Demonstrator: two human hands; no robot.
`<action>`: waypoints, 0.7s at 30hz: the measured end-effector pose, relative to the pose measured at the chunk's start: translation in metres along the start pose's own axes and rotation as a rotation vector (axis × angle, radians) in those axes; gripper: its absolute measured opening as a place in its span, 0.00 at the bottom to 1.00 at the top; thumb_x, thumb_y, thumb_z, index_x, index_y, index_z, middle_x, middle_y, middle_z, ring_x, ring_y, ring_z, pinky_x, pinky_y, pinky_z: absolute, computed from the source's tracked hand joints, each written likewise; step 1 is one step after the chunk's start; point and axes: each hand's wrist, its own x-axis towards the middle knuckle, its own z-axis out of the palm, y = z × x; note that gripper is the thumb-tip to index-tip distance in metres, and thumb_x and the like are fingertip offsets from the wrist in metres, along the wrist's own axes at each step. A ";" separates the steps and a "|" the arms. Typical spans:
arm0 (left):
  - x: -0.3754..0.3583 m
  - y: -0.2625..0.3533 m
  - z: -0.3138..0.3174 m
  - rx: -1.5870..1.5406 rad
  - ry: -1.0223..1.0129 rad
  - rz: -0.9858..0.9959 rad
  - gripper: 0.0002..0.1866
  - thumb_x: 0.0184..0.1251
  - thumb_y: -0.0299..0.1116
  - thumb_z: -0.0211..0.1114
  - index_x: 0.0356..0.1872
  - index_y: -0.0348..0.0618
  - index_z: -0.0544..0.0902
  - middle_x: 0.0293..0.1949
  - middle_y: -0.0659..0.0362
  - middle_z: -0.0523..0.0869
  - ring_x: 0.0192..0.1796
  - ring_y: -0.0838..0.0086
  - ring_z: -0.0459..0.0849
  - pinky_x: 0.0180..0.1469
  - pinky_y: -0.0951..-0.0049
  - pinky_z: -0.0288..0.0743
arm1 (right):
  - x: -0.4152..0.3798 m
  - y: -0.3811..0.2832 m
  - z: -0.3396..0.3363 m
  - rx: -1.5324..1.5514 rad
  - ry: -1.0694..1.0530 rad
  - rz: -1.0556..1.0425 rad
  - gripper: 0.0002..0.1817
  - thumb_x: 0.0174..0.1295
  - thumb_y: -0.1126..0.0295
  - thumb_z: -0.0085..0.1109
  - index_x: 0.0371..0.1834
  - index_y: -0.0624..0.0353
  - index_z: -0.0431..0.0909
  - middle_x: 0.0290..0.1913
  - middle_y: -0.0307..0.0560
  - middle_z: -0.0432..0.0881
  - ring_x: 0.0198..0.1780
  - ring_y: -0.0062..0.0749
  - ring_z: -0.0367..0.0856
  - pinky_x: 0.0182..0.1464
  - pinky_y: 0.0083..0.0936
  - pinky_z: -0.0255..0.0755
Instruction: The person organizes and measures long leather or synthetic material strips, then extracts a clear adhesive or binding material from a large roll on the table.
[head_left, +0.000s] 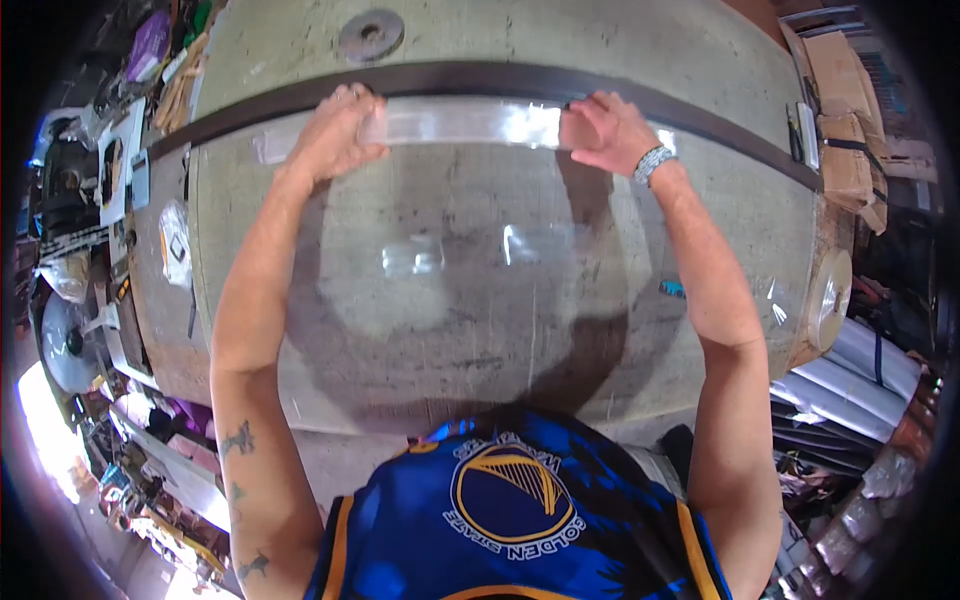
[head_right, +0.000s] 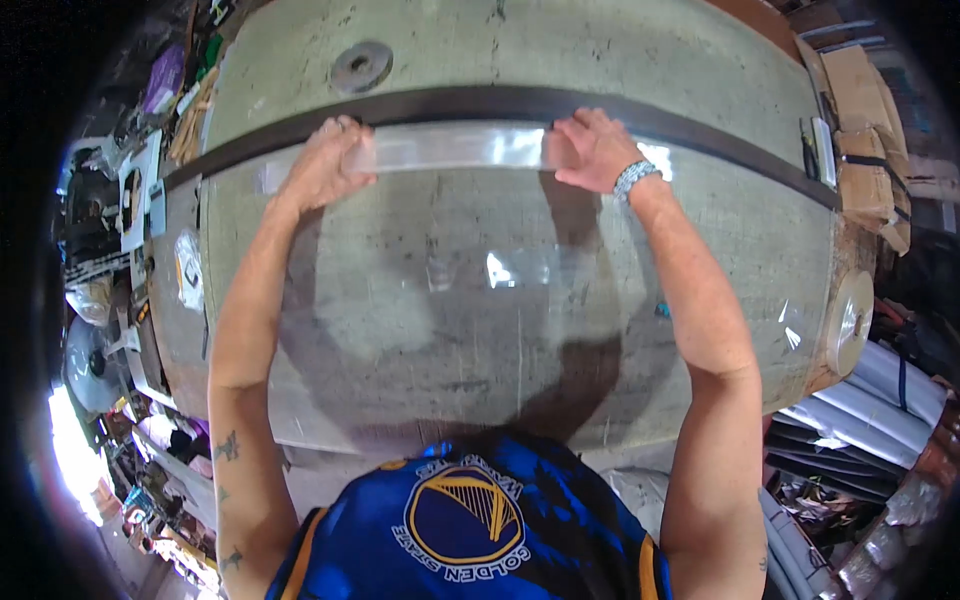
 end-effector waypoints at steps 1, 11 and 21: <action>-0.007 0.005 -0.002 0.019 0.067 0.011 0.38 0.50 0.41 0.83 0.64 0.44 0.79 0.55 0.52 0.81 0.60 0.53 0.78 0.64 0.56 0.73 | -0.005 -0.010 -0.010 0.053 0.013 -0.021 0.35 0.57 0.52 0.74 0.67 0.55 0.77 0.68 0.57 0.75 0.68 0.54 0.73 0.68 0.47 0.70; -0.235 0.022 0.030 0.065 0.277 -0.326 0.32 0.60 0.43 0.79 0.65 0.46 0.81 0.71 0.48 0.78 0.74 0.48 0.72 0.74 0.52 0.67 | -0.140 -0.099 0.034 0.273 0.149 -0.025 0.22 0.61 0.66 0.72 0.58 0.55 0.79 0.72 0.52 0.72 0.72 0.56 0.69 0.69 0.50 0.67; -0.243 0.028 0.012 -0.312 0.217 -0.428 0.12 0.59 0.25 0.77 0.35 0.39 0.79 0.51 0.54 0.85 0.54 0.63 0.82 0.56 0.63 0.78 | -0.133 -0.096 0.025 0.614 0.049 0.236 0.12 0.62 0.80 0.68 0.45 0.58 0.77 0.33 0.46 0.83 0.31 0.43 0.84 0.36 0.35 0.78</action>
